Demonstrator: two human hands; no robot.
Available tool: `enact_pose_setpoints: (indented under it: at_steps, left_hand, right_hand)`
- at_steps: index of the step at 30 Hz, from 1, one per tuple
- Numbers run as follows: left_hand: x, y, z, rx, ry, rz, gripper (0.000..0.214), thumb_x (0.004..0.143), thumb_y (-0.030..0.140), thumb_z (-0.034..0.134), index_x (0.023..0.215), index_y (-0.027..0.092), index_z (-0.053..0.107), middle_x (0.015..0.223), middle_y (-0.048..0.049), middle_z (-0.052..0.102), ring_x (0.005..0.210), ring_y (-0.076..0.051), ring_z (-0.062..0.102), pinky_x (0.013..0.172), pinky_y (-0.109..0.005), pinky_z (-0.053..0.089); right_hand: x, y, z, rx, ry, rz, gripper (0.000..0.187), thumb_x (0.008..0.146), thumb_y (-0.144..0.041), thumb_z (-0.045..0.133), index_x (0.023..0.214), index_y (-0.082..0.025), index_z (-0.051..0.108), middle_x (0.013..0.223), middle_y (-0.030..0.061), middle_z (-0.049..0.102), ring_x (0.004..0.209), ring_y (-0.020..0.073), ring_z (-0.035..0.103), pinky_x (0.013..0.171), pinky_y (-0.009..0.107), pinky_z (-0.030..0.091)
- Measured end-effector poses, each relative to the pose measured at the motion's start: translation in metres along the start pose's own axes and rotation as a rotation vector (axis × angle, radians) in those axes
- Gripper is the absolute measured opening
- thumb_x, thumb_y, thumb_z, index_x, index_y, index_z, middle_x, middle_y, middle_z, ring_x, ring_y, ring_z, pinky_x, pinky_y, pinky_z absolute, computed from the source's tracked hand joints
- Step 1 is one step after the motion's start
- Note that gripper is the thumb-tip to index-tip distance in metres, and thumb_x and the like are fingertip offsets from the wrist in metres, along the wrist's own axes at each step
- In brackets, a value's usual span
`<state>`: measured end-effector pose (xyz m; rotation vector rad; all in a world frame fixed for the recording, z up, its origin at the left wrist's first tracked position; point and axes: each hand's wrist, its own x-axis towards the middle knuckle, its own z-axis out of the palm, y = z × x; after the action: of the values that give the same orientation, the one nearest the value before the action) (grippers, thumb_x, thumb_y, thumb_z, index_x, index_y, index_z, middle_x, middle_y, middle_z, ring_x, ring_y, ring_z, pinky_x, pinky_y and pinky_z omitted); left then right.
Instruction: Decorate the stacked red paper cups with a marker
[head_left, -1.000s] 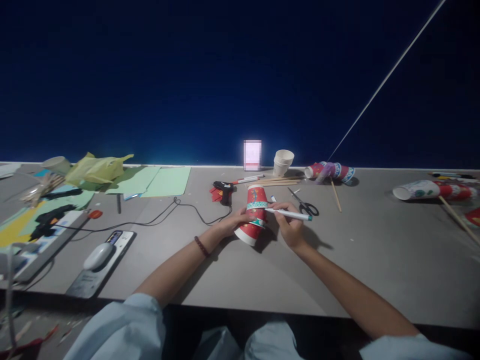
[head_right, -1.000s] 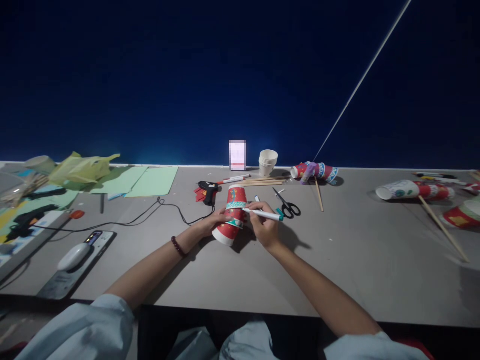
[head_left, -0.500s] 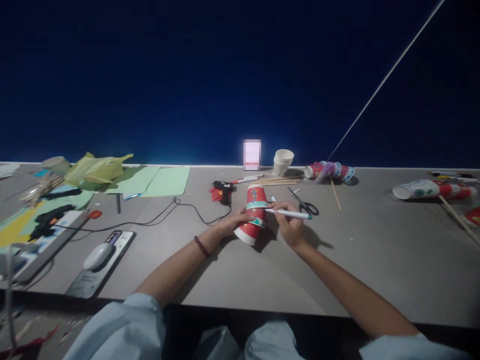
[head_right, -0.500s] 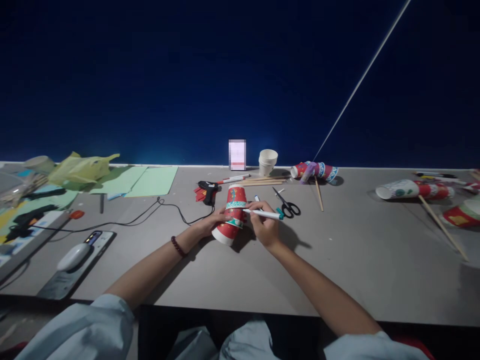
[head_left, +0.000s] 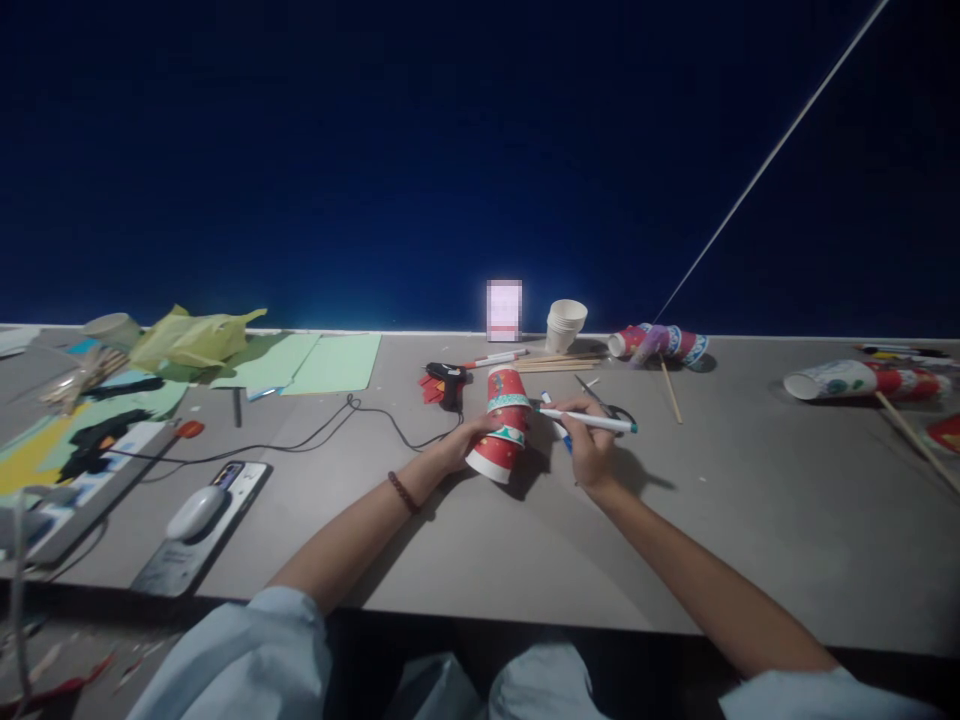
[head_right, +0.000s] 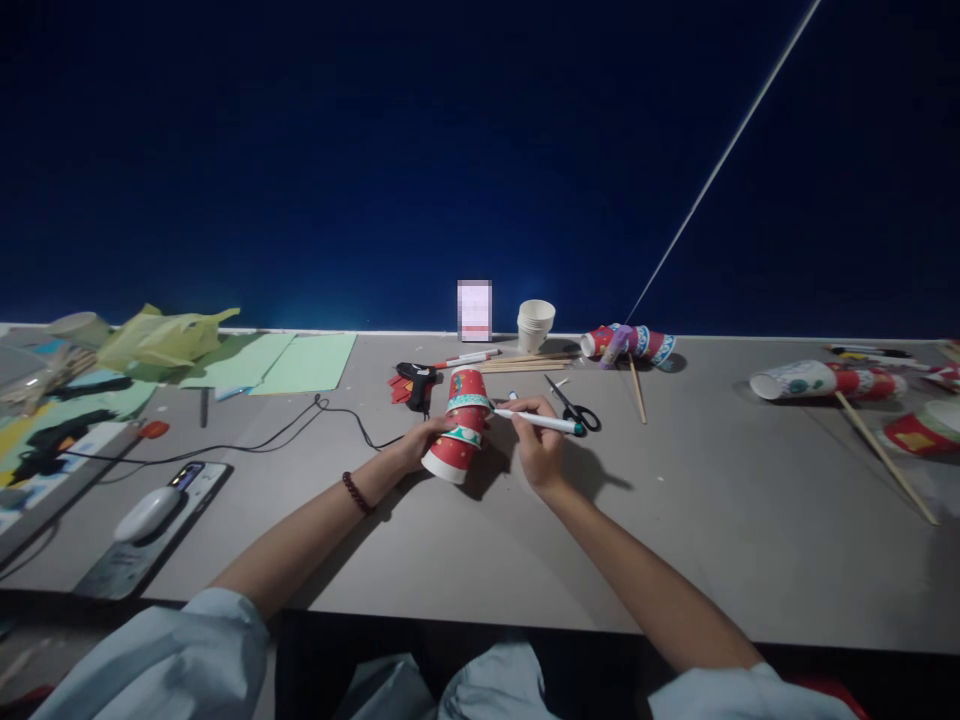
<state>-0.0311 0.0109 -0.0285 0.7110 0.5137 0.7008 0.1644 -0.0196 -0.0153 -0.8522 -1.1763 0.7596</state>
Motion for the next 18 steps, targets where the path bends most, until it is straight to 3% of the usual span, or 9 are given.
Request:
enact_pose_setpoints:
  at_steps: [7,13,18]
  left_hand:
    - [-0.003,0.002,0.009,0.029,0.008,0.043,0.049,0.067,0.026,0.079,0.111,0.009,0.067,0.099,-0.0138,0.073,0.082,-0.023,0.070,0.082,-0.034,0.052]
    - [-0.003,0.000,0.009,0.083,0.096,0.065,0.056,0.064,0.024,0.084,0.115,0.014,0.064,0.099,-0.0114,0.073,0.080,-0.021,0.070,0.079,-0.034,0.053]
    - [-0.002,-0.001,0.012,0.079,0.070,0.086,0.054,0.065,0.022,0.084,0.114,0.014,0.064,0.100,-0.0109,0.074,0.082,-0.021,0.070,0.081,-0.033,0.052]
  right_hand:
    - [-0.004,0.000,0.000,-0.075,-0.049,-0.051,0.008,0.087,-0.033,0.059,0.085,-0.026,0.062,0.087,0.0022,0.070,0.089,0.0219,0.068,0.097,0.044,0.051]
    - [-0.008,0.003,0.002,-0.053,-0.120,-0.088,0.006,0.088,-0.030,0.060,0.087,-0.026,0.064,0.088,0.0032,0.068,0.097,0.0227,0.068,0.098,0.045,0.051]
    - [-0.008,-0.001,0.003,-0.093,-0.170,-0.092,0.008,0.088,-0.031,0.059,0.086,-0.026,0.064,0.088,0.0036,0.068,0.096,0.0230,0.067,0.095,0.043,0.052]
